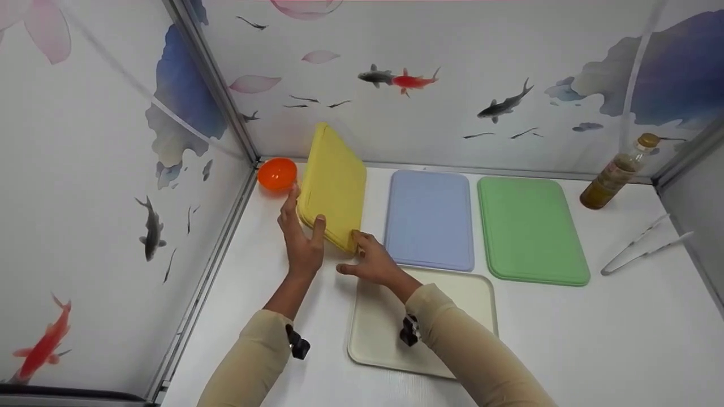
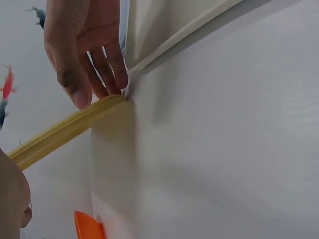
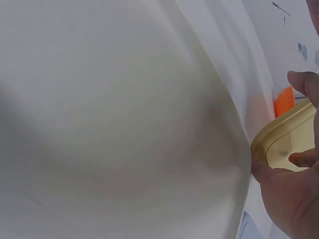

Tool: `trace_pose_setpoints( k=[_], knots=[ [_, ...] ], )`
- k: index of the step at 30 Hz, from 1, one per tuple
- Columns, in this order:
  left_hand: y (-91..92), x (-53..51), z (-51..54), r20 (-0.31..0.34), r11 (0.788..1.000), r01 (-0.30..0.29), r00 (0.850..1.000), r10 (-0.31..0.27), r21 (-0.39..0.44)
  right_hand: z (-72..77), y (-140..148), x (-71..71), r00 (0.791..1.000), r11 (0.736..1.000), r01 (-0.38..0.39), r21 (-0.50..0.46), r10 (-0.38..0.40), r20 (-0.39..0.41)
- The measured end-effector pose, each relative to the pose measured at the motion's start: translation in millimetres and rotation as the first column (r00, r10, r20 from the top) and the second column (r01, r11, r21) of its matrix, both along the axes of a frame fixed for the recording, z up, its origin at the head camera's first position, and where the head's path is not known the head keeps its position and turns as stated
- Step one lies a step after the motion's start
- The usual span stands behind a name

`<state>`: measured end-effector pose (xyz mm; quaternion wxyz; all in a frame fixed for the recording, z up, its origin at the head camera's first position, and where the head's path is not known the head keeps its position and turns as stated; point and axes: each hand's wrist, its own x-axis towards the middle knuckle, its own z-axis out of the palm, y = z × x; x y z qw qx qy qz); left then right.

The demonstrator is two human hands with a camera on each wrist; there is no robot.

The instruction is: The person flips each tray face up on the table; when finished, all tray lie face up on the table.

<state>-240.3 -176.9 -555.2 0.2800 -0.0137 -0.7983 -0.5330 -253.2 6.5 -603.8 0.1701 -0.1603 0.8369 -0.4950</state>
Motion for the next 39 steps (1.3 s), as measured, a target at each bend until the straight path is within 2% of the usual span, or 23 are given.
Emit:
trace_pose_setpoints(
  k=[5, 12, 19, 24, 27, 30, 34, 39],
  knots=[
    [6.3, 2.4, 1.3, -0.027, 0.999, 0.039, 0.999, -0.039, -0.018, 1.2, 2.3, 0.3, 1.0, 0.999, -0.006, 0.038, 0.006, -0.02],
    [10.7, 1.2, 1.5, -0.072, 0.997, 0.072, 0.995, -0.072, -0.01, 12.3, 0.8, -4.4, 1.0, 0.999, 0.011, -0.031, -0.012, -0.029],
    [22.2, -1.1, 6.9, -0.083, 0.996, 0.09, 0.992, -0.091, -0.02, 36.3, -7.7, -13.3, 0.997, 0.992, 0.04, -0.12, -0.047, -0.056],
    [31.1, -2.3, 9.0, -0.091, 0.993, 0.118, 0.989, -0.119, -0.011, 58.3, -11.1, -25.4, 0.986, 0.985, 0.026, -0.172, -0.053, -0.156],
    [34.7, -3.3, 8.6, -0.093, 0.99, 0.141, 0.986, -0.139, 0.022, 72.5, -12.0, -31.4, 0.977, 0.983, 0.009, -0.182, -0.048, -0.206],
    [37.0, -4.3, 8.8, -0.1, 0.985, 0.158, 0.984, -0.15, 0.073, 85.9, -13.5, -37.0, 0.973, 0.983, 0.001, -0.185, -0.044, -0.229],
    [39.6, -6.7, 9.5, -0.125, 0.976, 0.188, 0.977, -0.173, 0.114, 100.2, -14.1, -43.0, 0.964, 0.99, -0.002, -0.142, -0.036, -0.265],
    [43.1, -6.6, 8.8, -0.129, 0.962, 0.228, 0.969, -0.209, 0.152, 108.1, -12.4, -46.6, 0.954, 0.999, 0.024, -0.048, -0.037, -0.297]
  ],
)
